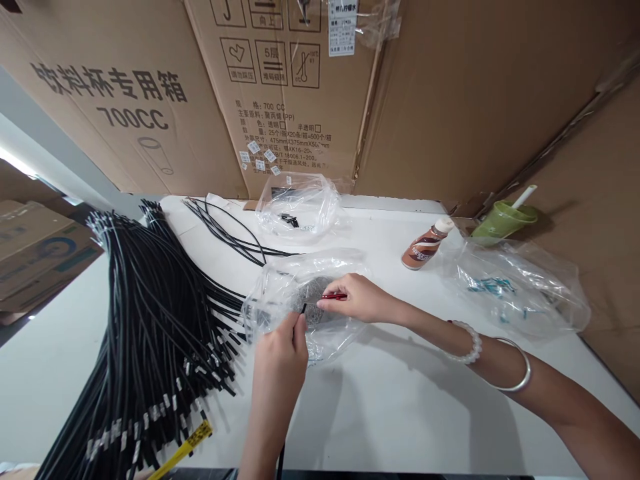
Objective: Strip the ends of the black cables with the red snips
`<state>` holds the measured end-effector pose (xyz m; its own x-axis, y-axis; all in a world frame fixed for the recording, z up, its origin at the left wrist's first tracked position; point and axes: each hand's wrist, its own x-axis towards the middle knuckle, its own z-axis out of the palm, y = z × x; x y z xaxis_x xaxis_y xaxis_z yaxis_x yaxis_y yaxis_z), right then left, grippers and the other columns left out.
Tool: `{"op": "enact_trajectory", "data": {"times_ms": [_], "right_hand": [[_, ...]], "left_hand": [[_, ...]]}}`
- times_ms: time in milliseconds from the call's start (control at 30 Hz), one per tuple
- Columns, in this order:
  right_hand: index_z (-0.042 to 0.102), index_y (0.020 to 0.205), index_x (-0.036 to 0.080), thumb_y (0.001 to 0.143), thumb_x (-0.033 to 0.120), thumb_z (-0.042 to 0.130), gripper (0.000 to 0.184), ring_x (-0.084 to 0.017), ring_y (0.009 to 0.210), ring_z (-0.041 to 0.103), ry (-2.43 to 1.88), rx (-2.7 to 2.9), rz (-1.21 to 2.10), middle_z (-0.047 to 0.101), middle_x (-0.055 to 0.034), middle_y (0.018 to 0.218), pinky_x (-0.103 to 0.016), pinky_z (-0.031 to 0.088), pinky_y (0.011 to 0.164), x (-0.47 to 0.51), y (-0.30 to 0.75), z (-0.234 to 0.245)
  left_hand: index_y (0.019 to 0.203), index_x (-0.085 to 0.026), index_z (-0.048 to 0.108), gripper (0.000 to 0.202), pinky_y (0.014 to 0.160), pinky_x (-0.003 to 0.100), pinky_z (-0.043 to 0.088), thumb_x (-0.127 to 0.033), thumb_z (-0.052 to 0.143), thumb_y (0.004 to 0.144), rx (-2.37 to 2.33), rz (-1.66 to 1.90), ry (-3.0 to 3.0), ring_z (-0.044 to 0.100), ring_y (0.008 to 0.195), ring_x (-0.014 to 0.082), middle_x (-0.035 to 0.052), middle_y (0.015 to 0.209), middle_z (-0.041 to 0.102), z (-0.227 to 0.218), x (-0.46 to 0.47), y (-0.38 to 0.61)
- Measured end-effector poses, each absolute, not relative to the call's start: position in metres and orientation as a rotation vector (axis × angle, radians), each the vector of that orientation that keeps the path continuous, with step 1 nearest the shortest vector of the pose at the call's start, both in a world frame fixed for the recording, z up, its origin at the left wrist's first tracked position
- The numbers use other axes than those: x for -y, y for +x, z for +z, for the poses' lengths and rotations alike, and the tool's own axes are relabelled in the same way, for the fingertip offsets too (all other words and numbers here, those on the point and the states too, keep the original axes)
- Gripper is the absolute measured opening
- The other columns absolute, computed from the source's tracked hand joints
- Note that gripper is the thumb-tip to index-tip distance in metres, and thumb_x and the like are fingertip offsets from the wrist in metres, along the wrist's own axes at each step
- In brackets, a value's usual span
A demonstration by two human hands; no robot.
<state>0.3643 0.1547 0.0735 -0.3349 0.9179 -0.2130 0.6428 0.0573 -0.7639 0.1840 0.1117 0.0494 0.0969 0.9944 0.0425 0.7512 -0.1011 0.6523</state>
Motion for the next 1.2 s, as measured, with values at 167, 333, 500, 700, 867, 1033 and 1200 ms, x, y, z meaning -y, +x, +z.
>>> {"op": "enact_trajectory", "data": {"times_ms": [167, 333, 500, 700, 867, 1033, 1200], "right_hand": [[0.054, 0.057, 0.016, 0.082, 0.041, 0.058, 0.035, -0.008, 0.051, 0.03, -1.628, 2.035, 1.184, 0.034, 0.0067, 0.051, -0.024, 0.022, 0.05, -0.17, 0.364, 0.056], [0.044, 0.051, 0.017, 0.083, 0.038, 0.056, 0.039, -0.008, 0.05, 0.026, -1.643, 2.046, 1.164, 0.028, 0.0072, 0.05, -0.025, 0.02, 0.05, -0.172, 0.361, 0.053], [0.053, 0.056, 0.016, 0.083, 0.039, 0.056, 0.035, -0.008, 0.05, 0.033, -1.655, 2.015, 1.113, 0.038, 0.0059, 0.051, -0.024, 0.023, 0.05, -0.171, 0.364, 0.058], [0.058, 0.071, 0.017, 0.087, 0.045, 0.053, 0.033, -0.009, 0.053, 0.036, -1.613, 1.907, 0.894, 0.043, 0.0057, 0.056, -0.023, 0.027, 0.052, -0.134, 0.368, 0.085], [0.06, 0.083, 0.016, 0.091, 0.042, 0.053, 0.028, -0.006, 0.045, 0.031, -1.391, 1.84, 0.668, 0.037, 0.0084, 0.051, -0.021, 0.028, 0.047, -0.087, 0.363, 0.099], [0.06, 0.085, 0.015, 0.093, 0.036, 0.054, 0.023, -0.006, 0.041, 0.032, -1.202, 1.931, 0.363, 0.04, 0.009, 0.048, -0.02, 0.028, 0.042, -0.067, 0.358, 0.104], [0.056, 0.088, 0.016, 0.095, 0.034, 0.051, 0.02, -0.007, 0.043, 0.042, -1.128, 2.003, 0.071, 0.055, 0.0063, 0.056, -0.022, 0.034, 0.045, -0.06, 0.354, 0.11]], "left_hand": [[0.058, -0.022, 0.049, 0.03, 0.048, 0.027, 0.018, -0.018, 0.045, 0.087, -1.795, 0.509, 1.927, 0.034, 0.043, 0.0144, -0.0022, 0.047, 0.042, 0.047, -0.129, 0.194], [0.057, -0.022, 0.052, 0.031, 0.049, 0.028, 0.02, -0.017, 0.045, 0.087, -1.828, 0.471, 1.927, 0.039, 0.044, 0.0159, -0.0007, 0.048, 0.044, 0.049, -0.132, 0.197], [0.057, -0.022, 0.054, 0.029, 0.05, 0.028, 0.02, -0.018, 0.046, 0.085, -1.785, 0.544, 1.895, 0.039, 0.044, 0.0154, -0.0011, 0.047, 0.046, 0.052, -0.132, 0.193], [0.08, -0.02, 0.067, 0.03, 0.048, 0.024, 0.029, -0.03, 0.041, 0.091, -1.602, 0.779, 1.795, 0.037, 0.041, 0.0121, -0.0064, 0.044, 0.037, 0.06, -0.118, 0.181], [0.093, -0.017, 0.069, 0.031, 0.044, 0.022, 0.034, -0.032, 0.042, 0.092, -1.348, 1.069, 1.636, 0.041, 0.039, 0.0103, -0.0075, 0.043, 0.04, 0.071, -0.088, 0.176], [0.093, -0.02, 0.071, 0.021, 0.042, 0.019, 0.035, -0.016, 0.051, 0.089, -1.271, 1.379, 1.646, 0.043, 0.038, 0.0065, -0.0087, 0.045, 0.046, 0.079, -0.071, 0.179], [0.104, -0.023, 0.069, 0.031, 0.042, 0.014, 0.038, -0.004, 0.052, 0.086, -1.23, 1.501, 1.837, 0.045, 0.038, 0.0038, -0.0097, 0.05, 0.053, 0.073, -0.069, 0.176]]}}
